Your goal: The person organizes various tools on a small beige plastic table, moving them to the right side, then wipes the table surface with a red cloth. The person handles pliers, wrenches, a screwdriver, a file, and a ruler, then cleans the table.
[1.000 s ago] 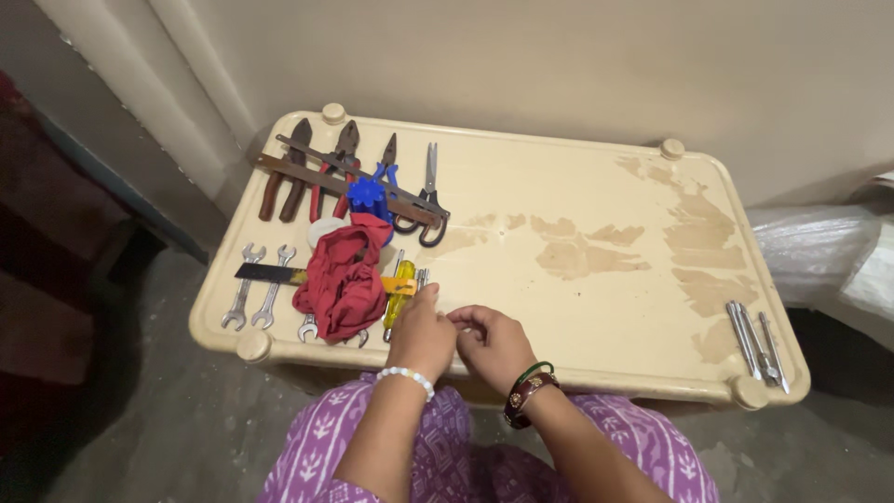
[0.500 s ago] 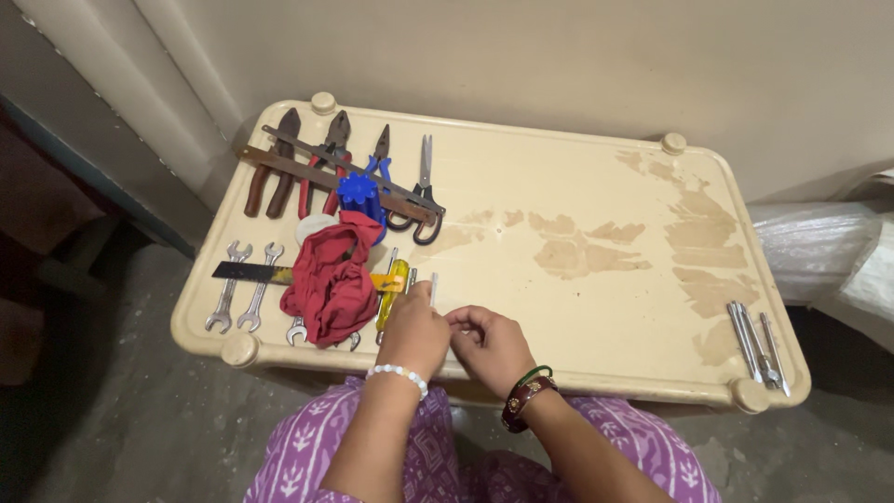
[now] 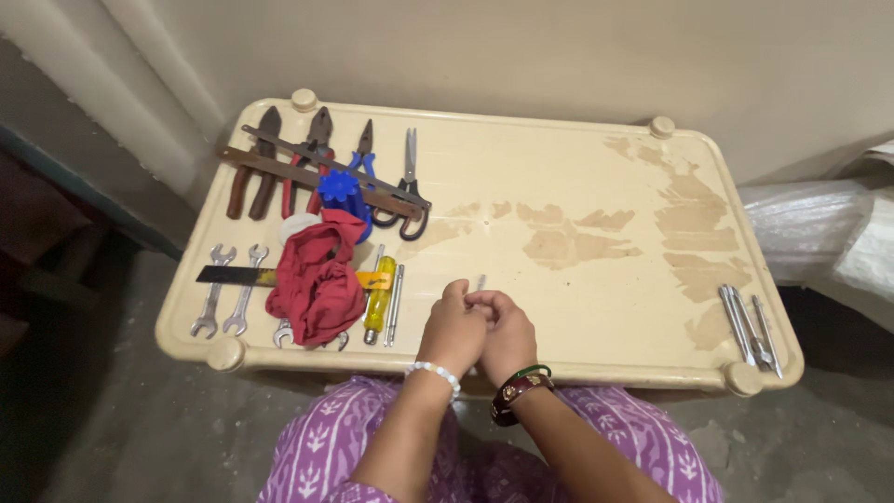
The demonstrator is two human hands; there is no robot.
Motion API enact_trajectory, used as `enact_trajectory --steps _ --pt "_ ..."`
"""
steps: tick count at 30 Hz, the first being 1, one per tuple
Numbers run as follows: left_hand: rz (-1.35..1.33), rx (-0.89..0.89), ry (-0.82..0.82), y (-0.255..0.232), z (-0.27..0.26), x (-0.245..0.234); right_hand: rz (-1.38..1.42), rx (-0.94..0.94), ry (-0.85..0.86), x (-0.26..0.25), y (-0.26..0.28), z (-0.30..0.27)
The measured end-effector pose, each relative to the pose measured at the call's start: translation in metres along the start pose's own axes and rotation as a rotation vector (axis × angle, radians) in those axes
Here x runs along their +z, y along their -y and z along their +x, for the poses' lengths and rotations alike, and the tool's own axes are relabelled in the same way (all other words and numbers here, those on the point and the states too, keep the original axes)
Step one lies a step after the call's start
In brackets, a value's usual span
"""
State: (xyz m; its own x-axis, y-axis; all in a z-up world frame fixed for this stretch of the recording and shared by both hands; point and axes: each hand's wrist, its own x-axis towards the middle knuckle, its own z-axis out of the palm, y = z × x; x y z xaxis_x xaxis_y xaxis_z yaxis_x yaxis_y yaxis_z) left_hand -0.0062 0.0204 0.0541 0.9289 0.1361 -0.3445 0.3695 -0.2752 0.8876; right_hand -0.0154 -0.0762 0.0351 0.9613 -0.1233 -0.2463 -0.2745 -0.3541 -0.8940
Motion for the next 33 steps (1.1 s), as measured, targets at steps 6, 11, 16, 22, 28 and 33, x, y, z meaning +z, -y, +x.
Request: enact_trajectory --steps 6,11,16,22,28,33 --pt "-0.361 0.039 0.057 -0.014 -0.002 0.029 0.605 0.015 0.013 -0.024 -0.025 0.035" --pt "-0.45 0.079 0.225 -0.047 -0.02 0.05 0.274 0.15 0.039 -0.107 -0.024 0.056" --pt "-0.18 0.108 0.522 -0.072 -0.04 0.086 -0.052 0.002 -0.094 -0.184 -0.033 0.051" --pt "-0.222 0.315 0.673 -0.075 -0.04 0.131 -0.409 0.102 -0.304 -0.235 -0.055 0.05" --pt "-0.103 0.27 0.707 -0.065 -0.042 0.141 -0.548 0.25 -0.477 -0.263 -0.064 0.038" --pt "-0.159 0.258 0.737 -0.06 -0.041 0.142 -0.519 0.238 -0.558 -0.268 -0.075 0.04"
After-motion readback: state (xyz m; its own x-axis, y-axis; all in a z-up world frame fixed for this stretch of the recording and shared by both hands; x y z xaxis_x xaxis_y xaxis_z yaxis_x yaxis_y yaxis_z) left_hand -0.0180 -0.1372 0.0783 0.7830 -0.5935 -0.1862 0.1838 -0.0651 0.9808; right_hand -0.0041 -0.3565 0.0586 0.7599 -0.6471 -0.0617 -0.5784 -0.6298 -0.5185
